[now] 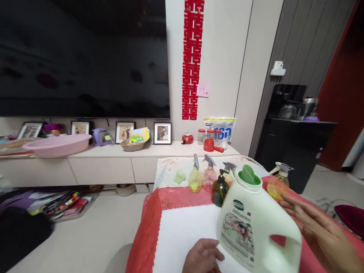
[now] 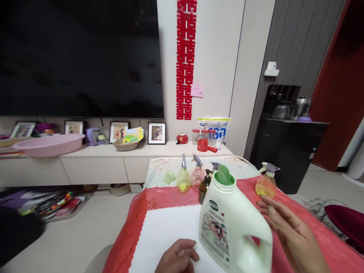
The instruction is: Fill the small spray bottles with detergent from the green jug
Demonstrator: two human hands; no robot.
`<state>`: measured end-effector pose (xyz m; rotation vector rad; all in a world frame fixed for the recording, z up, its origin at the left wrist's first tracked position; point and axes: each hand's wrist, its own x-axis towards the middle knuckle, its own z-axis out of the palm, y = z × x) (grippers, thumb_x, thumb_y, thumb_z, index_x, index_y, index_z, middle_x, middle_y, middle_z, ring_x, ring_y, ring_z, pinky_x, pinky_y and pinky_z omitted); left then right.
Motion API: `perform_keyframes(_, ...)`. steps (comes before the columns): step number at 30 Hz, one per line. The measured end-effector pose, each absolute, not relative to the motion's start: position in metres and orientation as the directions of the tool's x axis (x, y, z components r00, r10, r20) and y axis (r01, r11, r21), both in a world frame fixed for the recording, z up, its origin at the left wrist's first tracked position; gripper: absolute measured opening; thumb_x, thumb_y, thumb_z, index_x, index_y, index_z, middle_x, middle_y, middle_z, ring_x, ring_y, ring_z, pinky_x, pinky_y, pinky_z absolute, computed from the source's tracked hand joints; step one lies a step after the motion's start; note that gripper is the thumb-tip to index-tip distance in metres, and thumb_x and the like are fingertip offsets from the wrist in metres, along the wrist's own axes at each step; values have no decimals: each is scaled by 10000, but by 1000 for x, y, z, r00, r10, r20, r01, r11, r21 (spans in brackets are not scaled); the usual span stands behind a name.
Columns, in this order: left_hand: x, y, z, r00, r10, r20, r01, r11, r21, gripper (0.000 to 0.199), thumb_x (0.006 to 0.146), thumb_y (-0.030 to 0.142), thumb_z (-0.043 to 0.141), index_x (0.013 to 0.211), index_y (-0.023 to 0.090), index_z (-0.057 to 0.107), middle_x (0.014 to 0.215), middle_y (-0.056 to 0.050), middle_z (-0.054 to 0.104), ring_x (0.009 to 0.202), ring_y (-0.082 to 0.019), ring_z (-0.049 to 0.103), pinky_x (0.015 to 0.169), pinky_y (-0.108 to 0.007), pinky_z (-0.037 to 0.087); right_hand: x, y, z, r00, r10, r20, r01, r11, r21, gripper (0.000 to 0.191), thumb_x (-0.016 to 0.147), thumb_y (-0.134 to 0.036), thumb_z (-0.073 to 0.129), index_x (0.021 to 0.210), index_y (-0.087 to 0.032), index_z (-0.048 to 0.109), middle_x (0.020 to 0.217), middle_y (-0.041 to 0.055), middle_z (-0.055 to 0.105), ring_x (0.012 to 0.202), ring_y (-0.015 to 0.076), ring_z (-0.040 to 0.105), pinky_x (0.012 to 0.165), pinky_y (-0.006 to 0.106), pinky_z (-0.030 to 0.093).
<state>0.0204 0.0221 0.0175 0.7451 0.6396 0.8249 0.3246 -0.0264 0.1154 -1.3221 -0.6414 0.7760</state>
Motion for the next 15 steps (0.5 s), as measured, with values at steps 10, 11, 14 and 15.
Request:
perform_keyframes(10, 5, 18, 61, 353, 918, -180, -256, 279, 925, 337, 624, 241, 732, 934, 157, 631, 924, -64, 697, 528, -105, 598, 492, -228, 374, 327, -41, 89, 234, 888, 396, 673, 146, -725, 728, 739, -615, 749, 1384, -322, 581, 1378, -30, 480, 1238, 228, 529, 848, 126, 558)
perform_keyframes(11, 1, 18, 69, 364, 919, -150, -249, 251, 935, 338, 633, 241, 724, 948, 157, 635, 948, -72, 697, 544, -109, 606, 500, -232, 395, 326, -40, 86, 203, 892, 403, 693, 160, -703, 735, 765, -612, 733, 1420, -339, 541, 1391, -44, 466, 1244, 208, 525, 874, 113, 542)
perform_keyframes(14, -7, 21, 91, 387, 919, -74, -206, 165, 965, 313, 664, 230, 692, 965, 156, 649, 966, -74, 701, 555, -103, 610, 513, -230, 413, 323, -37, 82, 161, 889, 428, 717, 193, -670, 740, 819, -603, 688, 1479, -356, 462, 1410, -61, 444, 1261, 174, 511, 951, 97, 493)
perform_keyframes(15, -10, 25, 97, 382, 922, -58, -185, 138, 973, 298, 674, 224, 679, 963, 154, 654, 960, -72, 703, 561, -103, 612, 517, -228, 416, 322, -36, 81, 161, 888, 431, 712, 198, -673, 749, 818, -595, 690, 1484, -343, 459, 1412, -52, 443, 1264, 180, 508, 967, 106, 487)
